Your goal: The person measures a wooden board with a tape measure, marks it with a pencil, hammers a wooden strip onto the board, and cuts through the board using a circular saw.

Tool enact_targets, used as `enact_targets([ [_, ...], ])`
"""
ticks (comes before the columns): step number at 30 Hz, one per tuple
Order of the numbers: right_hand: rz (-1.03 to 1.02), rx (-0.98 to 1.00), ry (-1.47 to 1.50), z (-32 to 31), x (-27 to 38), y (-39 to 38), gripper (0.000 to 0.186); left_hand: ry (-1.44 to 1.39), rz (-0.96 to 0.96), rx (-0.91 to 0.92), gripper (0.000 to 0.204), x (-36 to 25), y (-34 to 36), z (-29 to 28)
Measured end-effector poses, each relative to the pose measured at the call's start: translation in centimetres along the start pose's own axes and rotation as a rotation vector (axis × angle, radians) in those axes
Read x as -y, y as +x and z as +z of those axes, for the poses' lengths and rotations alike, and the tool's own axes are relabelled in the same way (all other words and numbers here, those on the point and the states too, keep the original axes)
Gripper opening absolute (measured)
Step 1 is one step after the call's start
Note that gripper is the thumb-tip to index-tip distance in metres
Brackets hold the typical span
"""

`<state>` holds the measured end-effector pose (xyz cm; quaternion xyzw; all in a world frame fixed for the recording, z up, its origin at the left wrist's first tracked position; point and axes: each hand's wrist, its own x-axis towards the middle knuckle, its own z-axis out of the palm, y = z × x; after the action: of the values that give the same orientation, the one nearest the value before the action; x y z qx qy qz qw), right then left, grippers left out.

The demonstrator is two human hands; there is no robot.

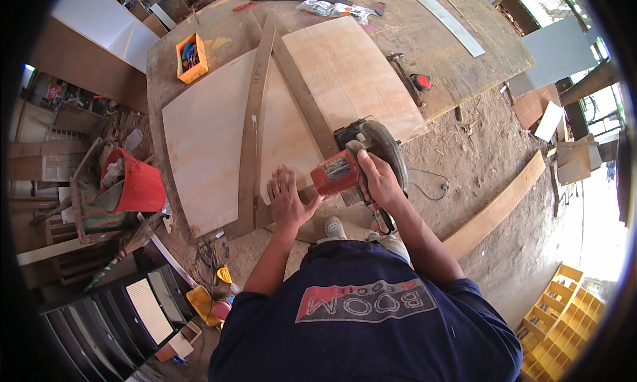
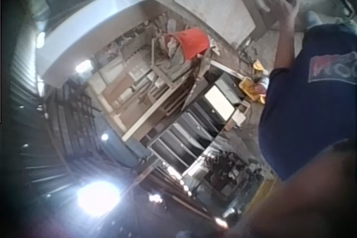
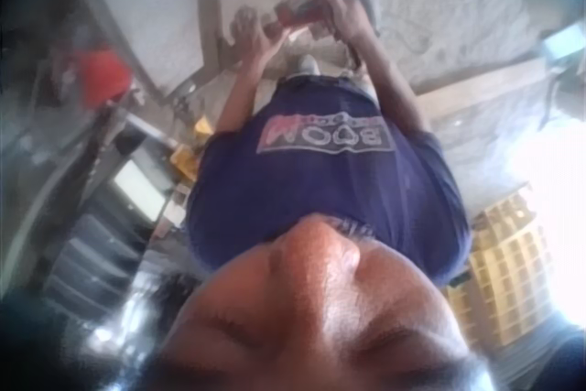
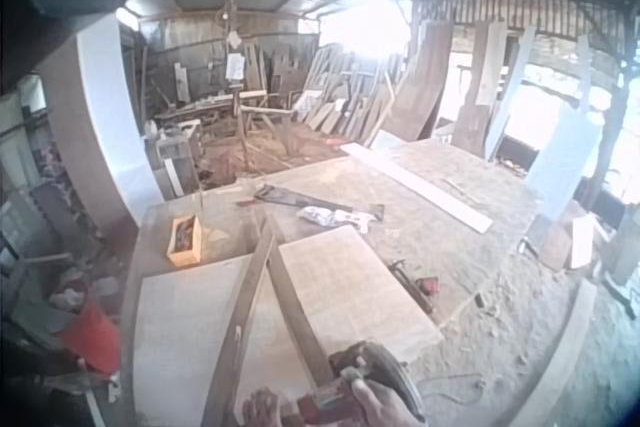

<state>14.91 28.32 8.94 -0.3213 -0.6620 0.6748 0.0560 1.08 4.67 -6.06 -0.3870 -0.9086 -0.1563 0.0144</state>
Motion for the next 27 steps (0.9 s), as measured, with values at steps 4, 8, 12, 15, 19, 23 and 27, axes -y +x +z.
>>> enact_targets([
  [4, 0.017, 0.011, -0.005, 0.0, 0.3, 0.3, 0.063, 0.003, 0.004, -0.005, 0.121, -0.1, 0.0, -0.1],
  [8, 0.011, 0.004, -0.001, 0.1, 0.0, 0.6, 0.063, 0.006, -0.002, 0.051, 0.13, -0.5, 0.0, -0.6],
  [12, -0.009, -0.023, -0.013, -0.1, -1.3, 1.4, 0.068, 0.008, 0.007, 0.09, 0.137, -0.8, 0.2, -1.3],
  [15, 0.064, -0.034, -0.049, 0.0, -1.2, 1.7, 0.076, 0.0, 0.018, 0.066, 0.139, -0.9, 0.3, -1.5],
  [19, 0.085, -0.084, -0.152, 0.2, -1.6, 2.1, 0.084, 0.002, 0.006, 0.086, 0.14, -0.9, 0.3, -1.4],
  [23, 0.087, -0.066, -0.163, 0.5, 0.2, 1.6, 0.075, 0.003, -0.007, 0.114, 0.14, -0.8, 0.2, -1.4],
  [27, 0.057, -0.086, -0.228, 0.3, 0.2, 1.9, 0.057, -0.001, 0.008, 0.122, 0.139, -0.8, 0.3, -1.4],
])
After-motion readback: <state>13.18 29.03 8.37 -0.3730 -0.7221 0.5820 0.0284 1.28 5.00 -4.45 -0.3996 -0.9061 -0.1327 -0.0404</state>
